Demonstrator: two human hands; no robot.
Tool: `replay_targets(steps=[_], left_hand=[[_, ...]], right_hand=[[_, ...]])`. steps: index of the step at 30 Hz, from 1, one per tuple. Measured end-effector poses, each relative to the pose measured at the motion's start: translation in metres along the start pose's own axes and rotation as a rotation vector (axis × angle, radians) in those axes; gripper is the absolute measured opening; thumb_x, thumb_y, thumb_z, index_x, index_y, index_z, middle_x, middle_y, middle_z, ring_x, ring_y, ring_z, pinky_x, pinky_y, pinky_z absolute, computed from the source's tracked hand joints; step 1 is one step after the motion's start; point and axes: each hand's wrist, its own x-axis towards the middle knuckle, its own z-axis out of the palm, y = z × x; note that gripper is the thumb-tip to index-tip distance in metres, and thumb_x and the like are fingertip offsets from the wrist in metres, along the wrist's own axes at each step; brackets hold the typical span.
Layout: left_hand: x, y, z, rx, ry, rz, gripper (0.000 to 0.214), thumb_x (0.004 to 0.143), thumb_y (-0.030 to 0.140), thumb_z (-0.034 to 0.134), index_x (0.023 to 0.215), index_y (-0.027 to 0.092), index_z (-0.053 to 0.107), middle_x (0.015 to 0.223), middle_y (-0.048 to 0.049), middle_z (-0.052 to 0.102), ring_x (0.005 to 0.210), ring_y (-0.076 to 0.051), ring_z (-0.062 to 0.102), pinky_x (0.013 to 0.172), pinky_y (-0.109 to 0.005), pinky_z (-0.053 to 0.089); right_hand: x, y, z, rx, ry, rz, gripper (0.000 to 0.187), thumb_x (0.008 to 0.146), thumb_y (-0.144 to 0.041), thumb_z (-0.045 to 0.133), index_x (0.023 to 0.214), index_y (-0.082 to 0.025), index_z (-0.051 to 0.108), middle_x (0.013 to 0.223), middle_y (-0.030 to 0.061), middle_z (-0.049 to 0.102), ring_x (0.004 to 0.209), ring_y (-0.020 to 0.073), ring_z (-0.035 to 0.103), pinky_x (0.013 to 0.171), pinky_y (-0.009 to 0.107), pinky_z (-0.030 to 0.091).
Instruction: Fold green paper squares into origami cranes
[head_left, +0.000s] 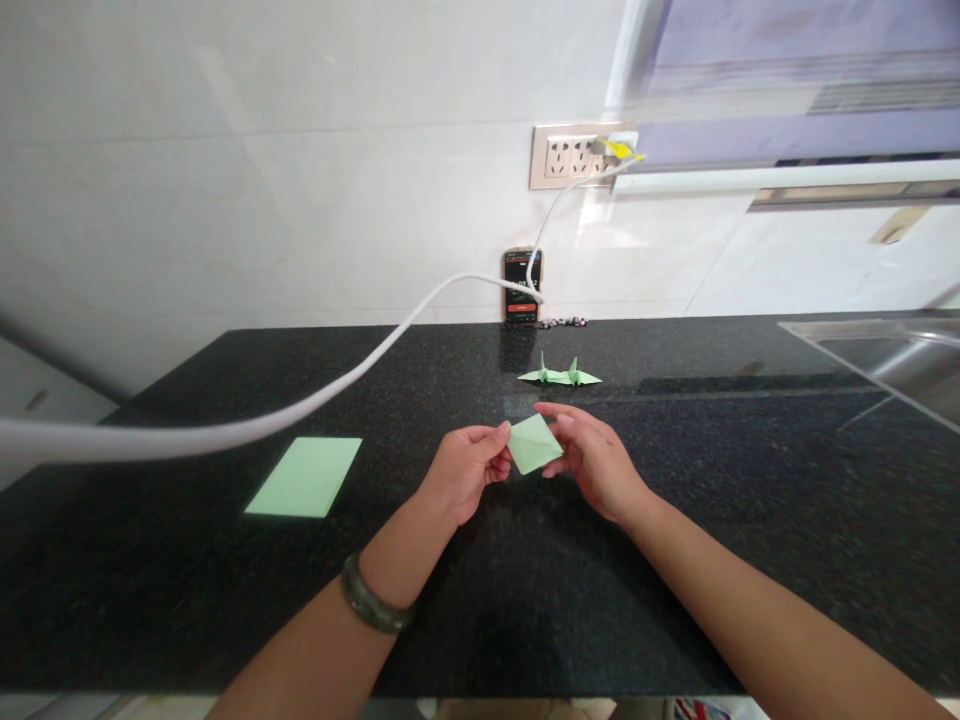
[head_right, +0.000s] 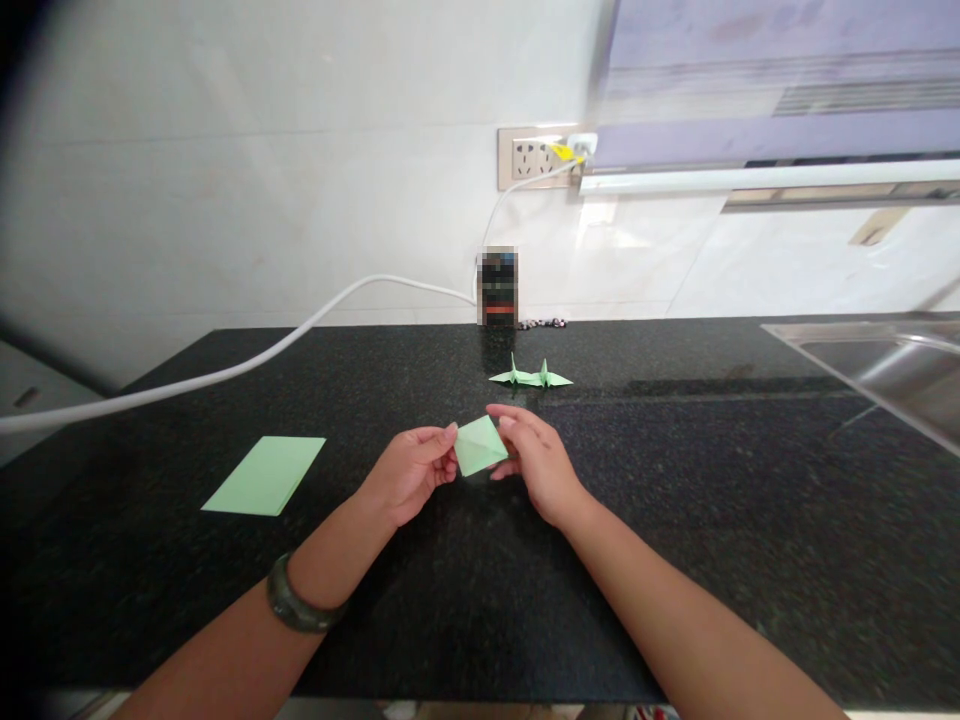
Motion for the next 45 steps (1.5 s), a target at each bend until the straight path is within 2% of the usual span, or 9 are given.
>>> replay_targets(steps=[2, 5, 9, 14, 20, 28, 37, 41, 45], left_hand=[[0.000, 0.001, 0.000, -0.014, 0.058, 0.063, 0.029, 0.065, 0.037, 0.065, 0.062, 0.010, 0.057, 0.053, 0.0005, 0.053, 0.046, -0.005, 0.047, 0.047, -0.019, 0.037], [0.000, 0.001, 0.001, 0.002, 0.123, 0.141, 0.027, 0.066, 0.036, 0.065, 0.063, 0.010, 0.059, 0.053, 0.0006, 0.054, 0.047, -0.006, 0.049, 0.050, -0.020, 0.040], [-0.002, 0.001, 0.004, 0.071, 0.144, 0.157, 0.023, 0.063, 0.033, 0.067, 0.069, 0.010, 0.062, 0.056, -0.0011, 0.059, 0.050, -0.008, 0.053, 0.054, -0.023, 0.043], [-0.004, -0.001, 0.007, 0.174, 0.032, 0.059, 0.022, 0.059, 0.029, 0.071, 0.067, 0.011, 0.061, 0.059, -0.0018, 0.061, 0.051, -0.009, 0.055, 0.054, -0.022, 0.044], [-0.008, -0.002, 0.008, 0.267, -0.095, 0.013, 0.021, 0.063, 0.030, 0.068, 0.064, 0.010, 0.062, 0.059, -0.0033, 0.061, 0.051, -0.008, 0.055, 0.051, -0.021, 0.043], [-0.009, -0.002, 0.013, 0.265, -0.086, 0.034, 0.026, 0.061, 0.030, 0.069, 0.076, 0.009, 0.067, 0.063, -0.0059, 0.064, 0.052, -0.011, 0.057, 0.054, -0.024, 0.046], [-0.011, -0.001, 0.014, 0.289, -0.090, 0.019, 0.017, 0.065, 0.027, 0.066, 0.067, 0.010, 0.064, 0.063, -0.0063, 0.064, 0.054, -0.012, 0.058, 0.056, -0.025, 0.046], [-0.011, -0.002, 0.014, 0.293, -0.052, 0.104, 0.018, 0.064, 0.028, 0.067, 0.065, 0.011, 0.064, 0.059, -0.0049, 0.063, 0.054, -0.011, 0.056, 0.056, -0.024, 0.044], [-0.013, -0.005, 0.014, 0.398, -0.016, 0.200, 0.018, 0.065, 0.028, 0.065, 0.060, 0.011, 0.064, 0.054, -0.0040, 0.061, 0.051, -0.011, 0.052, 0.053, -0.023, 0.040]], right_hand=[[-0.001, -0.002, 0.001, 0.049, -0.054, 0.054, 0.045, 0.079, -0.051, 0.040, 0.101, -0.016, 0.055, 0.077, 0.0067, 0.060, 0.058, 0.0133, 0.055, 0.043, 0.022, 0.044], [-0.004, -0.002, 0.004, -0.049, -0.121, 0.055, 0.037, 0.072, -0.048, 0.056, 0.087, -0.015, 0.058, 0.072, 0.0047, 0.059, 0.054, 0.0106, 0.053, 0.042, 0.019, 0.042], [-0.004, 0.001, 0.005, -0.125, -0.036, 0.009, 0.028, 0.066, -0.040, 0.065, 0.076, -0.015, 0.056, 0.056, -0.0012, 0.053, 0.047, 0.0081, 0.048, 0.041, 0.019, 0.040], [0.000, -0.002, 0.000, -0.155, 0.102, -0.130, 0.025, 0.070, -0.040, 0.061, 0.069, -0.016, 0.055, 0.054, -0.0031, 0.049, 0.045, 0.0072, 0.041, 0.040, 0.020, 0.035], [-0.002, -0.010, -0.001, -0.225, 0.018, -0.182, 0.018, 0.072, -0.034, 0.060, 0.074, -0.016, 0.059, 0.060, -0.0012, 0.052, 0.047, 0.0073, 0.040, 0.042, 0.020, 0.032], [-0.006, -0.007, 0.007, -0.109, -0.119, -0.011, 0.028, 0.059, -0.029, 0.071, 0.081, -0.015, 0.061, 0.064, -0.0008, 0.057, 0.049, 0.0073, 0.044, 0.043, 0.020, 0.032], [-0.002, -0.005, 0.003, -0.027, -0.027, -0.014, 0.023, 0.062, -0.033, 0.069, 0.066, -0.014, 0.058, 0.057, -0.0020, 0.050, 0.046, 0.0062, 0.038, 0.040, 0.020, 0.028], [-0.005, -0.005, 0.008, 0.019, -0.067, 0.044, 0.026, 0.058, -0.032, 0.072, 0.072, -0.014, 0.059, 0.059, -0.0015, 0.052, 0.047, 0.0069, 0.040, 0.039, 0.020, 0.027], [-0.008, -0.002, 0.012, 0.038, -0.080, 0.062, 0.025, 0.058, -0.029, 0.073, 0.073, -0.015, 0.058, 0.060, -0.0010, 0.055, 0.048, 0.0078, 0.043, 0.040, 0.020, 0.028]])
